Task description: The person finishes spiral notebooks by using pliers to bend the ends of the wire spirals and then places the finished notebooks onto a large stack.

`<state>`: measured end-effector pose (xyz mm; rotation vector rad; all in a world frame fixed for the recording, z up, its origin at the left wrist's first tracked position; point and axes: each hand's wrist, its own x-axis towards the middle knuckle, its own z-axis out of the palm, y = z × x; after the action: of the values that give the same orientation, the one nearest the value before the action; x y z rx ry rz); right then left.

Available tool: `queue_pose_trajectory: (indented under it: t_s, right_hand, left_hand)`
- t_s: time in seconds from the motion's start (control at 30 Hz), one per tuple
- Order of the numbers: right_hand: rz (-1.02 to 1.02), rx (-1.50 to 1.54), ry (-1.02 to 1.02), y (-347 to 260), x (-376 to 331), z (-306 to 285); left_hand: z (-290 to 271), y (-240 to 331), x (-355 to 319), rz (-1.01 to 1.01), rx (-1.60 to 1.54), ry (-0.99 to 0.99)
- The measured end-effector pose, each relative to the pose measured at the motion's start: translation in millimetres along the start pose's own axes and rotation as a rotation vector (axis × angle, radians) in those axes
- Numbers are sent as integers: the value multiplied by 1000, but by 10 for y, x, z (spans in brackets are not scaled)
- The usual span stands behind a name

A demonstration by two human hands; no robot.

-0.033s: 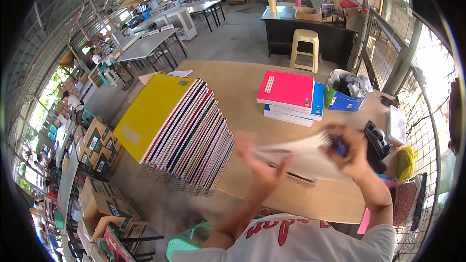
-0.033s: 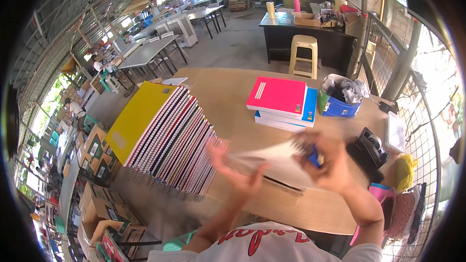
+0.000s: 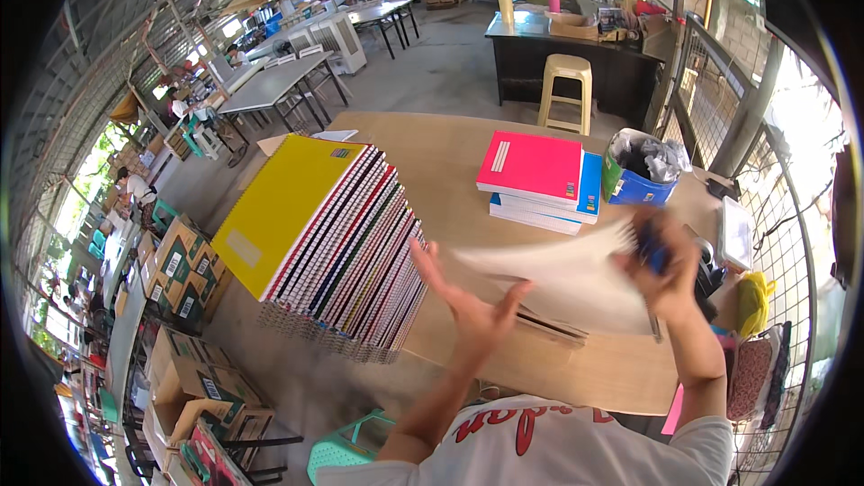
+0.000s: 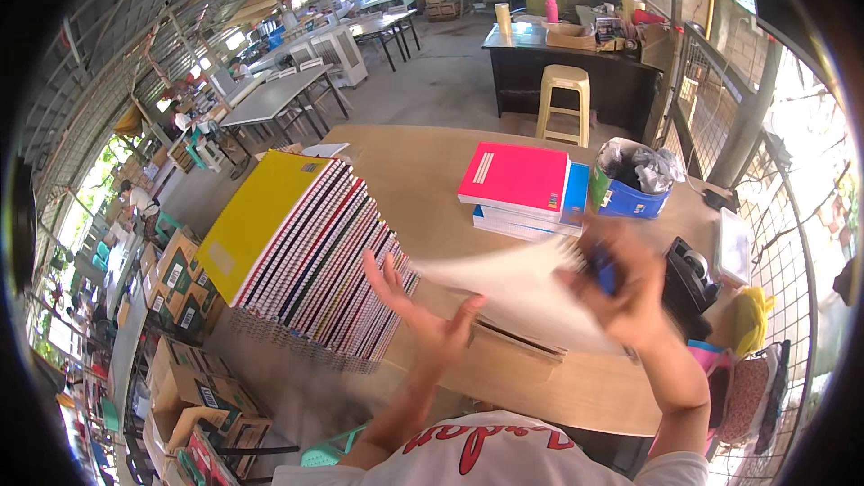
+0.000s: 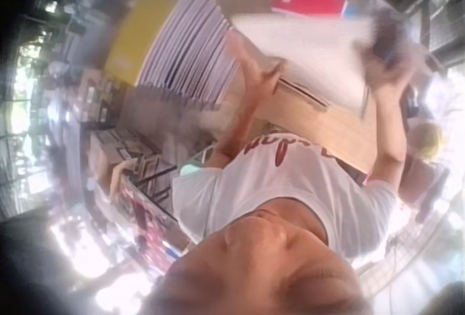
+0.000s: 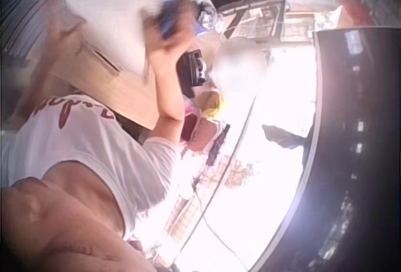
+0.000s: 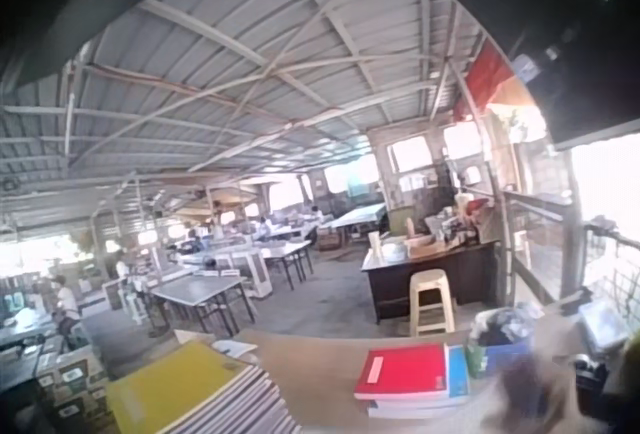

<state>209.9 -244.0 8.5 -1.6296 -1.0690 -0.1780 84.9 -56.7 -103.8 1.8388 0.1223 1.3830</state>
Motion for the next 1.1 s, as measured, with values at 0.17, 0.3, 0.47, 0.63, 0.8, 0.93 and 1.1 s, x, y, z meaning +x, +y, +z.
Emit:
queue_pose_trajectory:
  t_s: [0.17,0.3,0.47,0.63,0.8,0.93,1.1]
  right_hand:
    - [-34,734,380,-454,898,347]
    - [-2,812,216,-346,1541,944]
    - [190,737,-199,-596,2008,2217]
    - [166,372,-183,-191,1924,2940]
    - [137,157,-255,-231,1799,2976]
    - [-29,203,-94,7,1634,2780]
    - [15,216,-415,483,703,1554]
  left_hand:
    - [-858,197,309,-95,189,-121]
    - [-1911,824,1688,396,835,143]
    - [-3748,413,3016,13,942,-374]
    - [-3664,-238,2835,-520,1019,-553]
    - [-3972,-601,2295,69,1438,-378]
    - [-3696,-252,2251,292,1385,1]
    - [-1845,962,1062,260,350,-343]
